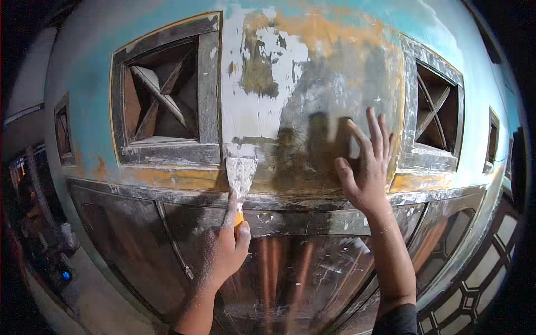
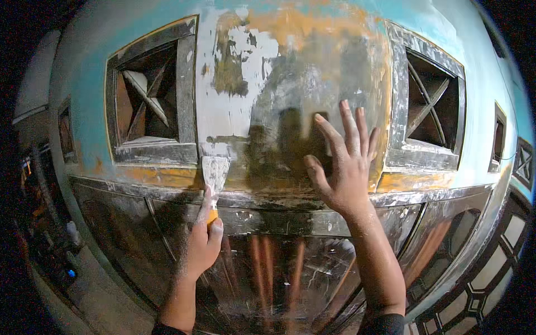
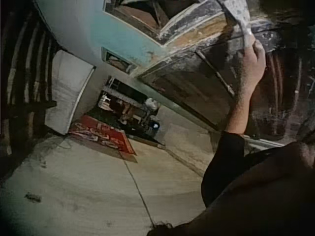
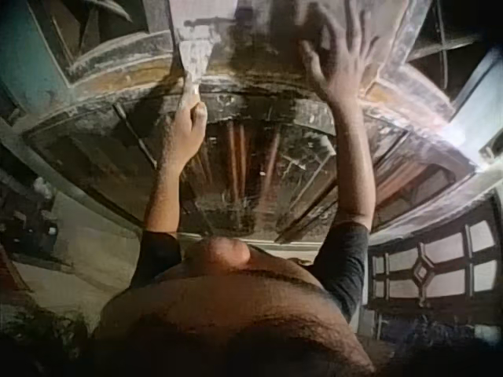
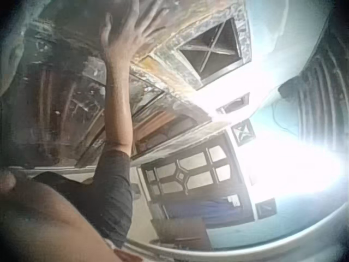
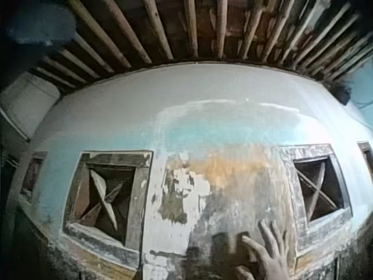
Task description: The person applies filler to the wall around window frames using a putty knife.
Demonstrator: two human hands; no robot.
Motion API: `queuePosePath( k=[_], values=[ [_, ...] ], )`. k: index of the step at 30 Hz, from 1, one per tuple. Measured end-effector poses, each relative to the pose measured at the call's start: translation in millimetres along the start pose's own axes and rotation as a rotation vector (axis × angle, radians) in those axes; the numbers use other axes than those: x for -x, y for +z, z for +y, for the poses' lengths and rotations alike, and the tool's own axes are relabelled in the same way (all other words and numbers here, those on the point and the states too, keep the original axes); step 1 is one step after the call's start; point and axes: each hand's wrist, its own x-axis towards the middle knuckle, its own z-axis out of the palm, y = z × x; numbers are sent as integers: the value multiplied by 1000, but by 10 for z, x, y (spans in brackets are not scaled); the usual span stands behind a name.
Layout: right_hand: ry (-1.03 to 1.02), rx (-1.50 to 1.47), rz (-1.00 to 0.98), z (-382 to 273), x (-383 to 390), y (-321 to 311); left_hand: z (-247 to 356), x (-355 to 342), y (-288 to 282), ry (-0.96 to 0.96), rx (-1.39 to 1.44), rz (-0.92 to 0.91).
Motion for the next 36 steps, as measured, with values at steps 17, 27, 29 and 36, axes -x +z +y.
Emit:
queuePosePath(
  k=[17,27,29,36],
  values=[
    [62,240,-63,-73,129,201,371,-143,-165,-320,212,-208],
    [139,339,-62,69,648,223,271,-73,-13,51,54,5],
    [146,330,-65,60,665,212,262,-32,-43,52,-157,-40],
    [153,301,-65,62,709,230,257,-34,52,-132,219,-113]
  ],
)
